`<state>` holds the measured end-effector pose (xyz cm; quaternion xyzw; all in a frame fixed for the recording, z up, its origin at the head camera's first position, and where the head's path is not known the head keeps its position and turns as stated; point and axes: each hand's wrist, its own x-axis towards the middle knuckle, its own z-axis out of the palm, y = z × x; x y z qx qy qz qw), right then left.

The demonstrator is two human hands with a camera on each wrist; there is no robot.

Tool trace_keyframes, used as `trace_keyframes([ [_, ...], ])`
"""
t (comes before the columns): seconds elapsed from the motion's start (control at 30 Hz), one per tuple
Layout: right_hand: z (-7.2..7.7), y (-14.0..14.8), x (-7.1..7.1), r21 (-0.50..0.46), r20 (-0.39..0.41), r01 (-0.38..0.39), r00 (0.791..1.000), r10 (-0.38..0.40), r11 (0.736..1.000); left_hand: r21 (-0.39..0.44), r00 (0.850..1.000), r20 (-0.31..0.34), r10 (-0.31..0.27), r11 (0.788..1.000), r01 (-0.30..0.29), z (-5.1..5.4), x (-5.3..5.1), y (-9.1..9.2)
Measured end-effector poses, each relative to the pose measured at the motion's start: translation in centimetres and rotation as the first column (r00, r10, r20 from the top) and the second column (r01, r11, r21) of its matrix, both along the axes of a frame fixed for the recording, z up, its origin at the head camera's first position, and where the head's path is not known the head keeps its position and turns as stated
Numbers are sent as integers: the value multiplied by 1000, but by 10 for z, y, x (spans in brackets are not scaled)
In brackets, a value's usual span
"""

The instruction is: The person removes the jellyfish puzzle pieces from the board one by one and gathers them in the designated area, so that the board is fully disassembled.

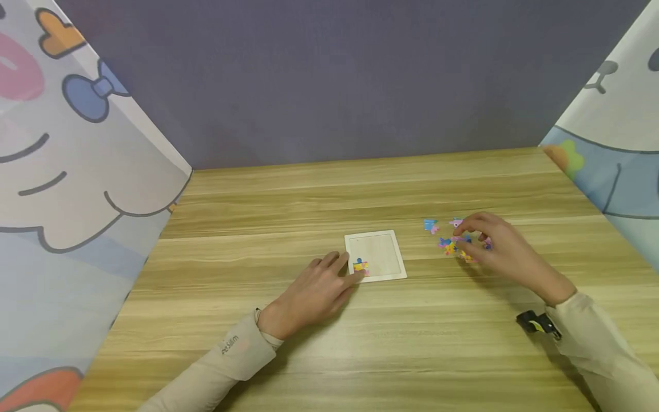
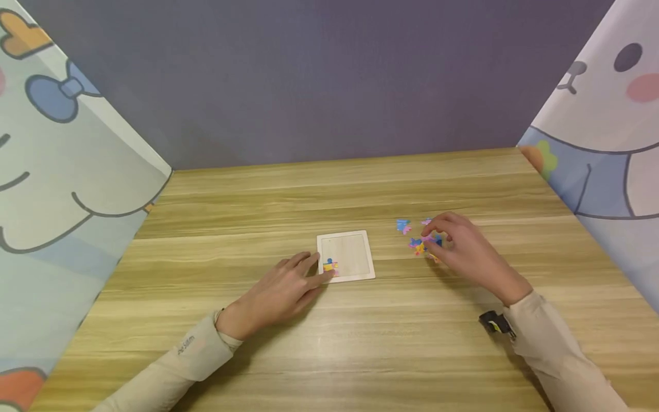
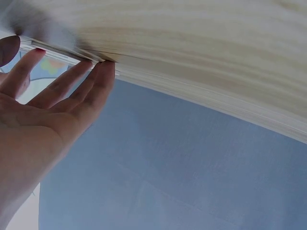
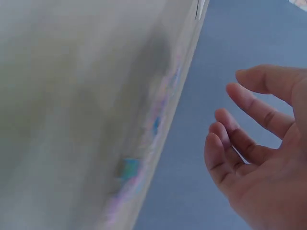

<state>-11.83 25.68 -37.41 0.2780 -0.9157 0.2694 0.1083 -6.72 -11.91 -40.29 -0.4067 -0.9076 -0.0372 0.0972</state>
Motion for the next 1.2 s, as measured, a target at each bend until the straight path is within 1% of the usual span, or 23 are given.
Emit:
trace_keyframes([
  [0.1,10,-10,-7,34,15,-42,999,42,999,4,1000,-2,3,1000,-3,0,0,0],
  [0.2,21,-20,-11,64,41,-56,998,53,996,6,1000,-7,2,1000,-2,1,0,0],
  [0.27,25,-26,-13,69,53,-68,997,64,995,7,1000,-15,-1,1000,1,1,-1,1],
  [0.33,26,-32,-14,75,75,-89,994,83,993,9,1000,-21,-7,1000,7,0,-1,2],
  [0.43,25,-44,-16,85,104,-123,988,113,989,17,1000,-28,-13,1000,14,-3,0,4],
  [0.53,22,-63,-17,94,121,-155,982,143,983,18,1000,-28,-10,1000,11,-4,1,4],
  [0.6,21,-78,-18,98,121,-191,976,179,977,10,1000,-31,-3,1000,3,-4,1,3],
  [0.67,20,-93,-19,103,138,-235,966,220,967,0,1000,-30,4,1000,-4,-3,1,3],
  [0.77,22,-112,-20,117,182,-310,941,286,944,-8,1000,-27,9,1000,-9,-2,1,2],
  [0.87,26,-123,-19,117,202,-353,924,326,928,-6,1000,-28,6,1000,-7,-2,0,2],
  [1.0,25,-130,-18,102,199,-373,916,349,922,-7,999,-38,-4,1000,4,-1,0,2],
  [1.1,18,-134,-16,104,244,-389,902,356,915,-20,999,-35,-5,1000,5,0,0,2],
  [1.2,10,-139,-13,108,321,-412,876,361,905,-32,1000,-25,-2,999,1,1,0,1],
])
